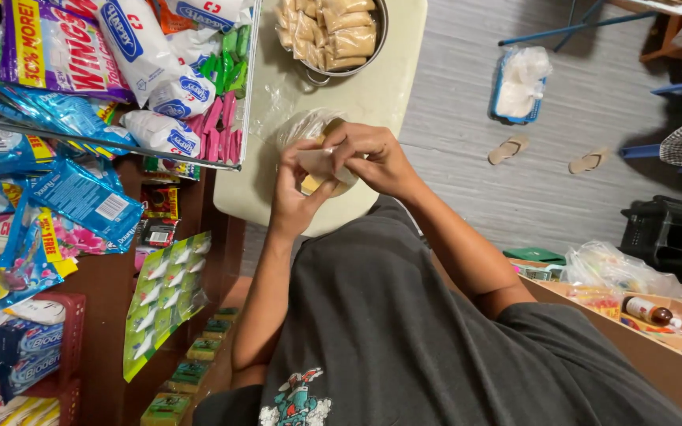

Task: The recorder scoops a light-colored powder or mixture from a bowl into small plastic bags.

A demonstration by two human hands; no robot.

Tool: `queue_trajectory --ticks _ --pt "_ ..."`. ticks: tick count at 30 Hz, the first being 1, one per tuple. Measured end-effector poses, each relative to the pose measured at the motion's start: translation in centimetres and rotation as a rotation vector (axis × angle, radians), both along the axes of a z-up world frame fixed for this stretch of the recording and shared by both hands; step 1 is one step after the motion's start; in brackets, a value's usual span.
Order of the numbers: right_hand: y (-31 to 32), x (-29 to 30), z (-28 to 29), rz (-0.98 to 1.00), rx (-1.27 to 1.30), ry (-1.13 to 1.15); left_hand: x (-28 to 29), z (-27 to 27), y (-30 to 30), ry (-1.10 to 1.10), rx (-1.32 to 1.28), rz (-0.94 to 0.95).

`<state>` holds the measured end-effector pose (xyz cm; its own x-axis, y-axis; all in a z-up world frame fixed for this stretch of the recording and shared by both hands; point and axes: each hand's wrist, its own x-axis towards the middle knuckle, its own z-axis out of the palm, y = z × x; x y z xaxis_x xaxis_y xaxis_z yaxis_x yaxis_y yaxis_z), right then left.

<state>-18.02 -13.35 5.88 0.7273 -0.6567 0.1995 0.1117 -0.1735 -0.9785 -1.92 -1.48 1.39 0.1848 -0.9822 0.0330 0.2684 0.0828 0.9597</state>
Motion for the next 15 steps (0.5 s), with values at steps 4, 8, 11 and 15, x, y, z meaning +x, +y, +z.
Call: queue_trajectory --ticks 4,8,11,15 --pt "-0.2 -0.4 -1.5 -0.022 0.033 0.009 -0.4 -3.2 0.5 0.112 0.146 -0.052" --pt "0.0 -0.7 -2.1 -0.072 0.242 0.026 -0.7 -2.2 0.4 0.232 0.109 -0.048" --pt "0.5 -1.0 -2.8 -0.058 0.345 0.071 -0.6 -2.1 0.3 0.248 0.116 -0.002" --pt "2.5 -0.7 -3.6 0.018 0.434 0.142 -1.0 -2.5 0.1 0.222 0.130 0.013"
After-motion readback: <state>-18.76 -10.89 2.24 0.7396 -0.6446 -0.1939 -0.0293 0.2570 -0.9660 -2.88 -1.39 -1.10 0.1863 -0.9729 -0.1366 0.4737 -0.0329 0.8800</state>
